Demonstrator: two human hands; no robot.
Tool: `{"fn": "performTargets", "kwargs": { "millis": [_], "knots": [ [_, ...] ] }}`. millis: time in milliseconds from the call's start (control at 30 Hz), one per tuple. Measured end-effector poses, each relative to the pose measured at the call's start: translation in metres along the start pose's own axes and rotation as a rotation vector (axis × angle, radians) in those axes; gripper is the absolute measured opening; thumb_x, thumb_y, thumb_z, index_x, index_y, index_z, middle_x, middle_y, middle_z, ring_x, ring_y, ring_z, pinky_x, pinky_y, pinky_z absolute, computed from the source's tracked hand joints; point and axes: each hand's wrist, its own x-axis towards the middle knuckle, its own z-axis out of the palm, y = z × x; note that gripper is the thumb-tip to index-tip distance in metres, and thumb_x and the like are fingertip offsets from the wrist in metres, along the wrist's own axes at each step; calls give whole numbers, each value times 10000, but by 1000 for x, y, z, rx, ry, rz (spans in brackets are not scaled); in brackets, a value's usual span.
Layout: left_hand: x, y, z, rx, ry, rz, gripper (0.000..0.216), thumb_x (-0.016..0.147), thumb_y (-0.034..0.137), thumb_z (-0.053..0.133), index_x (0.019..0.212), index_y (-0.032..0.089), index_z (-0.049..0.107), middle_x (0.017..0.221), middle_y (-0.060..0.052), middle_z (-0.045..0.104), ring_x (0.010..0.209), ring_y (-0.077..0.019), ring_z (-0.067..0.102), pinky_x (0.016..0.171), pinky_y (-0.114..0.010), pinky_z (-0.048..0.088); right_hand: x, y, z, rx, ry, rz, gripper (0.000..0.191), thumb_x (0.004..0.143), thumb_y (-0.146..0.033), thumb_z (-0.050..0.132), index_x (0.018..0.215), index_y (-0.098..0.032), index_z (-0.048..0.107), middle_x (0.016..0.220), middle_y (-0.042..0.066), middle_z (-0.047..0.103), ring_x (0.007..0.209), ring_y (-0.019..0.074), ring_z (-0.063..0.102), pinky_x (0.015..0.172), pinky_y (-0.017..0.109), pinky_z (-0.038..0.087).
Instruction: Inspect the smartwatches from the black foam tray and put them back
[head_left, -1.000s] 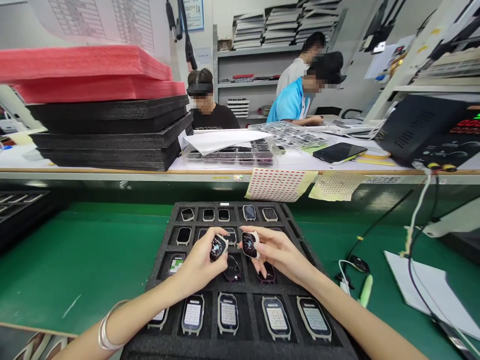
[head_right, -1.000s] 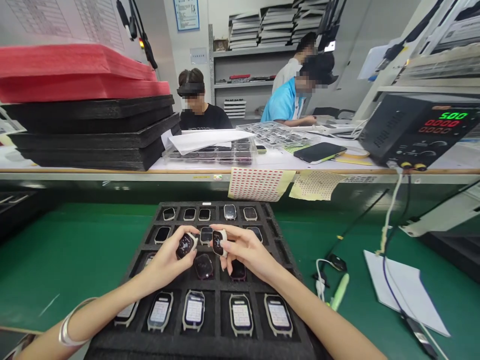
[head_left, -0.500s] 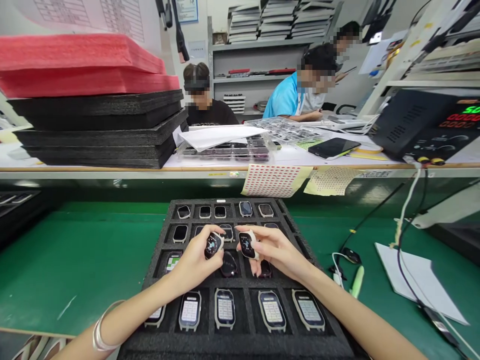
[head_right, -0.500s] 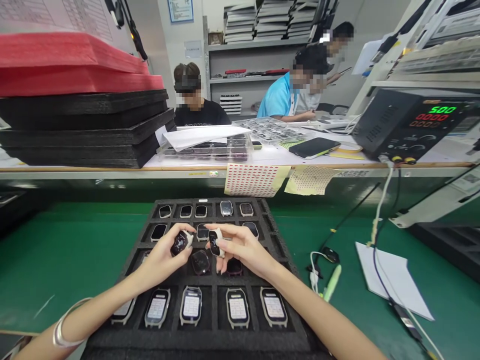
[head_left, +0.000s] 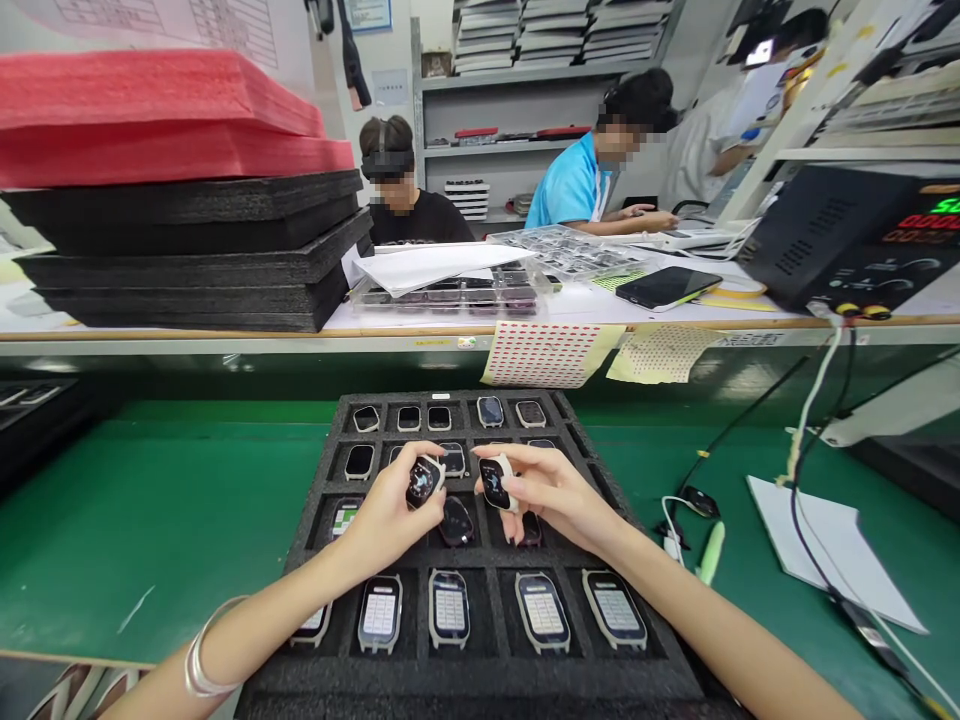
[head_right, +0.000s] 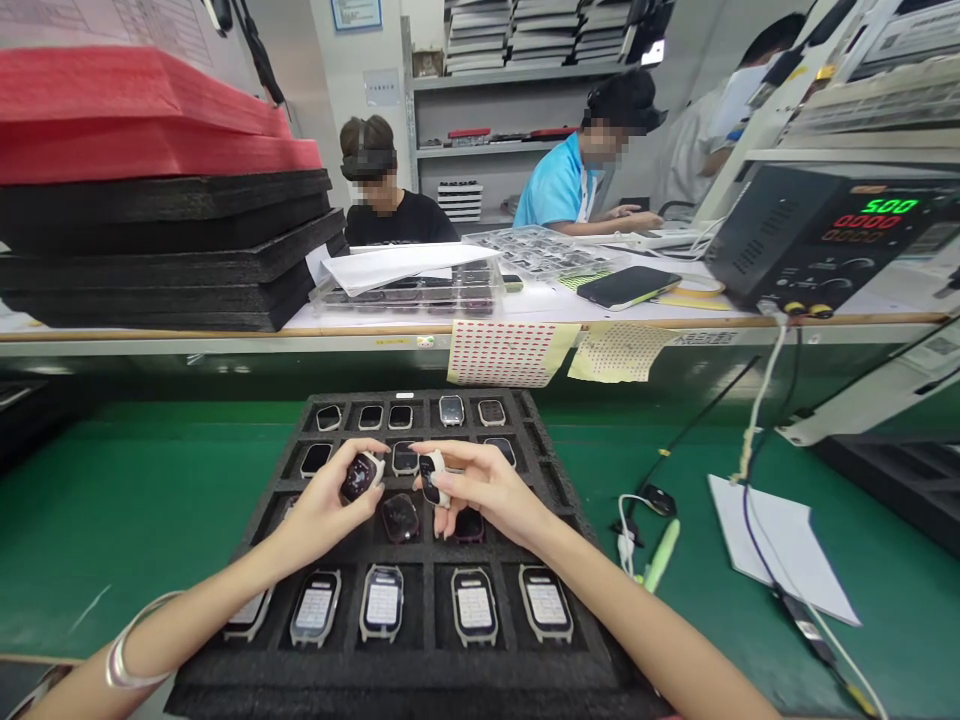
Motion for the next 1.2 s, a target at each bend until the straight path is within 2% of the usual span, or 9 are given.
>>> {"fn": "performTargets", "kwargs": {
  "millis": [300,567,867,1000,1033,1100,1167,1200],
  "knots": [
    [-2,-1,0,20,-5,-5,300,776,149,497,1067,215,464,906,4,573,822,-165,538,756,-253,399,-1,0,1,-6,29,-14,442,806,-295,683,1212,-150,588,919,105,690,502,137,637,461,260,541],
    [0,-2,-1,28,-2,-4,304,784,143,492,1077,212,455,937,-4,565,858,-171,536,793,-265,396,-2,-1,3,-21,54,-16,465,813,-293,673,1243,-150,568,925,107,685,515,137,638,476,267,538],
    [-1,1,-3,13,38,7,327,781,123,493,1096,205,472,1008,-24,580,941,-189,550,846,-289,408,-2,0,2,-37,33,-21,458,814,-298,678,1230,-137,573,934,114,690,517,143,643,470,270,542],
    [0,-1,-2,-74,63,-12,444,784,170,550,1212,200,436,1135,-58,571,1049,-211,543,917,-320,401,-2,1,1,-11,-6,-14,478,849,-283,636,1290,-145,515,927,105,679,557,153,655,496,275,546],
    [1,-1,-1,-131,56,-52,496,776,196,580,1245,198,420,1129,-63,577,1009,-209,565,885,-320,426,-1,1,1,8,-14,-8,487,860,-274,619,1312,-149,487,927,105,677,579,161,660,507,278,547],
    [3,0,0,-280,7,-170,561,749,234,625,1265,179,413,1012,-57,608,805,-183,610,736,-306,478,0,1,0,43,-31,7,468,877,-260,586,1316,-156,462,967,118,669,624,173,667,521,281,545],
    [5,1,1,-457,-41,-269,530,724,220,636,1215,154,447,891,-37,611,656,-149,594,615,-281,473,1,1,-1,57,-44,22,403,880,-248,570,1265,-165,485,1016,124,652,646,173,666,516,270,538],
    [5,1,1,-548,-55,-295,496,717,198,629,1181,150,462,873,-35,611,653,-146,598,605,-274,471,1,1,-1,55,-44,27,371,876,-239,567,1234,-169,500,1015,117,647,645,169,662,505,260,532]
  ]
}}
